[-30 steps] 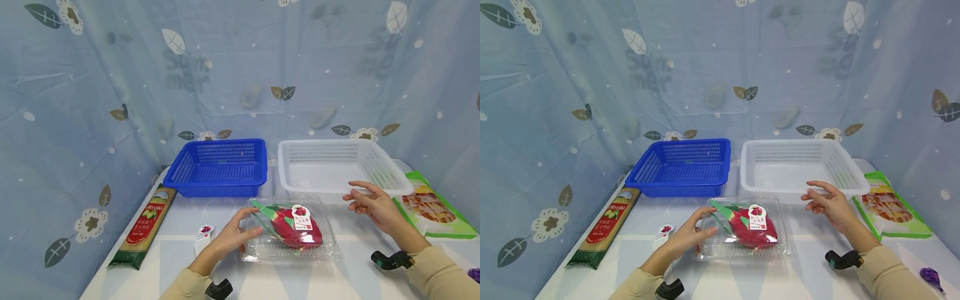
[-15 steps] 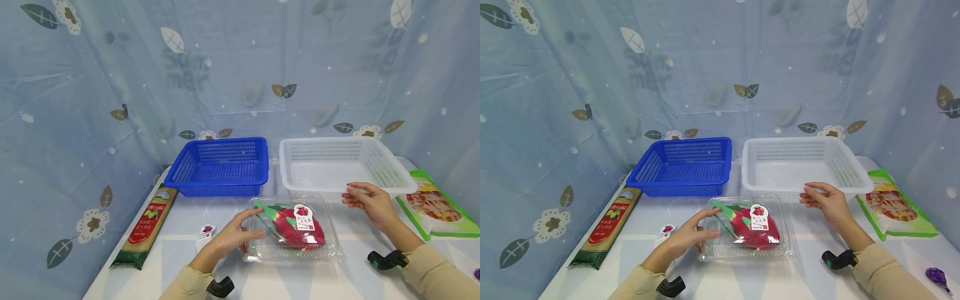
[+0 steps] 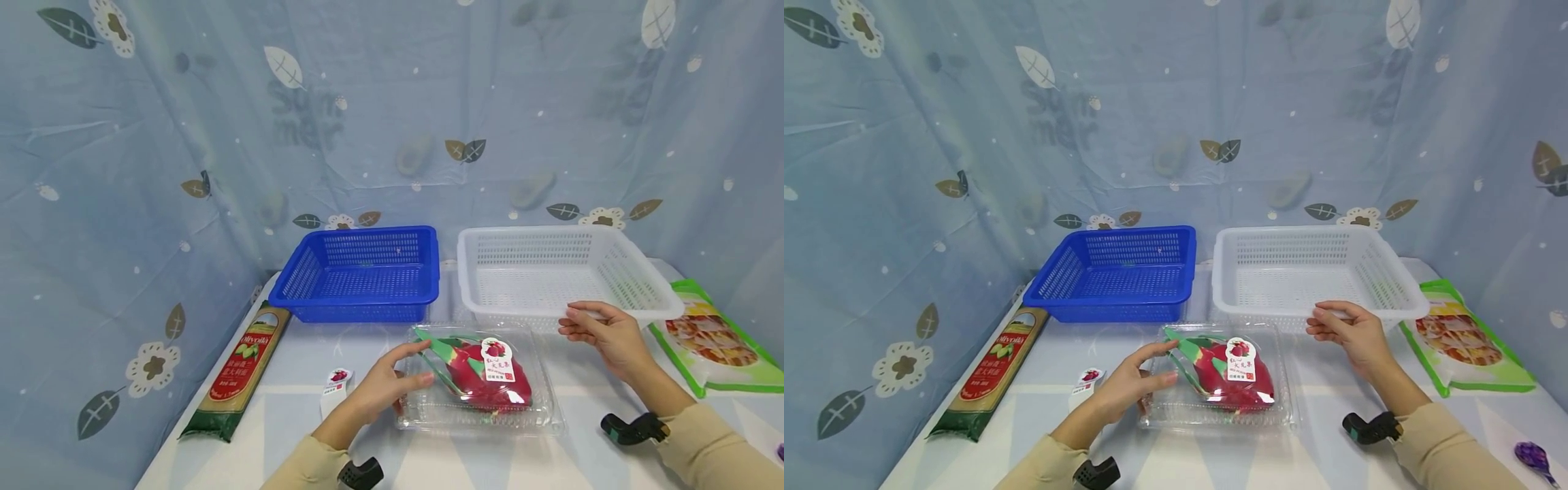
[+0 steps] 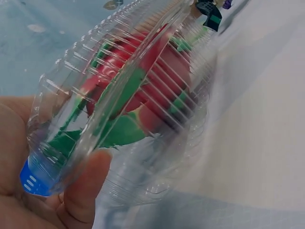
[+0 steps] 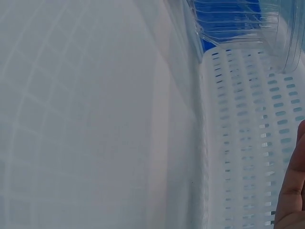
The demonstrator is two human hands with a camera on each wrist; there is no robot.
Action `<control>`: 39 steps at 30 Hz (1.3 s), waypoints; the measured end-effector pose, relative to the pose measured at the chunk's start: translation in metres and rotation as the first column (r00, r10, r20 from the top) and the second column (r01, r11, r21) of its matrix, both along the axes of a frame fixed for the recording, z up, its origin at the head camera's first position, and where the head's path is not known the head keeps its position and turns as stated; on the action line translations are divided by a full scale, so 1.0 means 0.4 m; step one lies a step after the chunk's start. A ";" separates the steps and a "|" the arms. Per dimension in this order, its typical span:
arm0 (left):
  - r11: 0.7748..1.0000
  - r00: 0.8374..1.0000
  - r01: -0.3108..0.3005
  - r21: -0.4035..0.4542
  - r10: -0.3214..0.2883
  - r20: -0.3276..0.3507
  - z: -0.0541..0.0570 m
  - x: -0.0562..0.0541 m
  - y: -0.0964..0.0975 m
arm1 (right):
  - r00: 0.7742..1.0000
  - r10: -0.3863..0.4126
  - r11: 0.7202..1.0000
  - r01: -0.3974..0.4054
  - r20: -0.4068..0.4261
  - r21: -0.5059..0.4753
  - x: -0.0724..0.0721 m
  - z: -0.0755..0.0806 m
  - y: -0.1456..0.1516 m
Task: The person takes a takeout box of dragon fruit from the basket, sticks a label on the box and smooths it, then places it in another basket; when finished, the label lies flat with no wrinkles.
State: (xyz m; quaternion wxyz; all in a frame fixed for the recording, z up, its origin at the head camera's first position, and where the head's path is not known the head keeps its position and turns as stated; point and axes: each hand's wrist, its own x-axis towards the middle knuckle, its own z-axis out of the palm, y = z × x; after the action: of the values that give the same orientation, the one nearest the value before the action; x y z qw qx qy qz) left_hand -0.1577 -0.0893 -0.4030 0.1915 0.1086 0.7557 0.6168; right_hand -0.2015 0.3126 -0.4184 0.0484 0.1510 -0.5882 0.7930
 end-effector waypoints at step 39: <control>0.909 0.964 -0.232 0.346 0.262 -0.043 0.196 -0.003 -0.025 | 0.998 -0.060 0.990 0.056 0.026 0.131 0.007 0.006 0.007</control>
State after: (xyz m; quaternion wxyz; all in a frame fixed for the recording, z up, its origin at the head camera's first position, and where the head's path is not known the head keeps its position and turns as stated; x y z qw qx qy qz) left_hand -0.1588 -0.0994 -0.3246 0.0568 0.0706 0.6541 0.7509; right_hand -0.1987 0.3154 -0.4161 0.0528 0.1247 -0.6435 0.7534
